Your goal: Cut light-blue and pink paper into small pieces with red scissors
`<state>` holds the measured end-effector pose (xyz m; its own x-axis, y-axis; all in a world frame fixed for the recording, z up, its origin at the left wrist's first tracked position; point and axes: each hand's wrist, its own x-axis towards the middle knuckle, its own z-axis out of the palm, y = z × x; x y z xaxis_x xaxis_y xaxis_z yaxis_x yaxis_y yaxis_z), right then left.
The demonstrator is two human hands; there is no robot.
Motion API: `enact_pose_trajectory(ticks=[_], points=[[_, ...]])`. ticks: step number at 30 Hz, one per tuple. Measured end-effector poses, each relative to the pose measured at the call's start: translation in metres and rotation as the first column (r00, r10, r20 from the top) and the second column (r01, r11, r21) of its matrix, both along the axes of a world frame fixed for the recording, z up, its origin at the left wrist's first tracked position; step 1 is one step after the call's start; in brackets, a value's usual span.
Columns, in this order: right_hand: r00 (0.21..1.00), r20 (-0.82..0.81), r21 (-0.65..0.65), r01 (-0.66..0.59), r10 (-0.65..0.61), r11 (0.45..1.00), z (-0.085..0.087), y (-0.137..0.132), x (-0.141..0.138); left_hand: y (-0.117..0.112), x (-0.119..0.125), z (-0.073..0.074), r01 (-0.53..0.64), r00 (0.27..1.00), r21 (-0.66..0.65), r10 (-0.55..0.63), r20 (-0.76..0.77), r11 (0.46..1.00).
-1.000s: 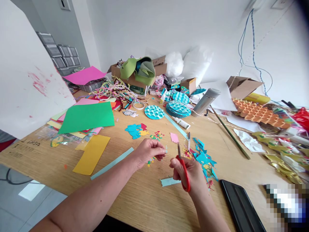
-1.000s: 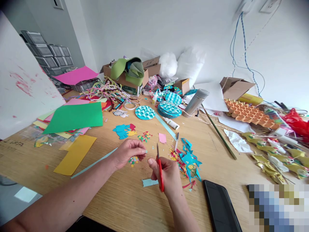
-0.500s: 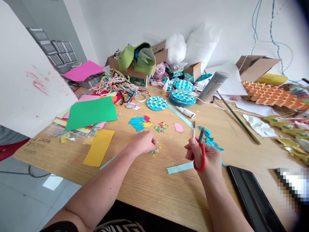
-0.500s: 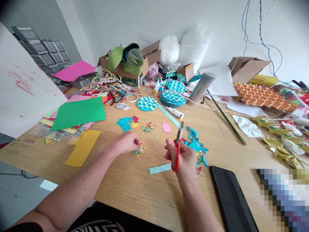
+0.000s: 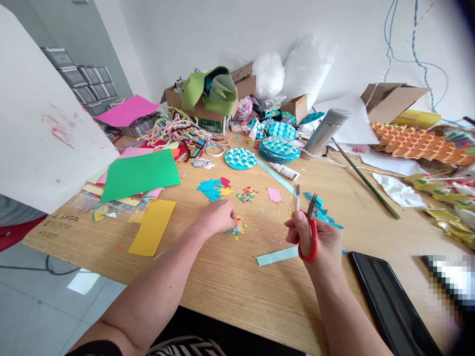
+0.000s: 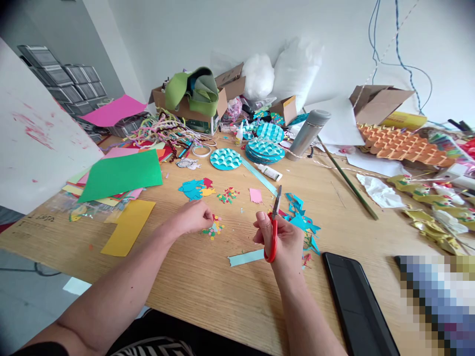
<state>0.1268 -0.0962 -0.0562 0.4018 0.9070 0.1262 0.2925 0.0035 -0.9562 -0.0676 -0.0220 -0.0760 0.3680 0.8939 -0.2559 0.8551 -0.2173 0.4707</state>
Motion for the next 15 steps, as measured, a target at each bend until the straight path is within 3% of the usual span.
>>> enact_pose_trajectory(ticks=[9,15], points=[[1.000,0.012,0.024,-0.013,0.013,1.000,-0.0002,0.0005,0.0015,0.0043,0.0002,-0.0027,-0.053,0.998,0.022,0.052,0.039,0.998],[0.999,0.037,0.047,-0.018,0.017,0.999,-0.0031,0.0027,0.0046,0.0039,0.0017,-0.0097,0.011,0.995,0.035,-0.014,0.101,0.999]])
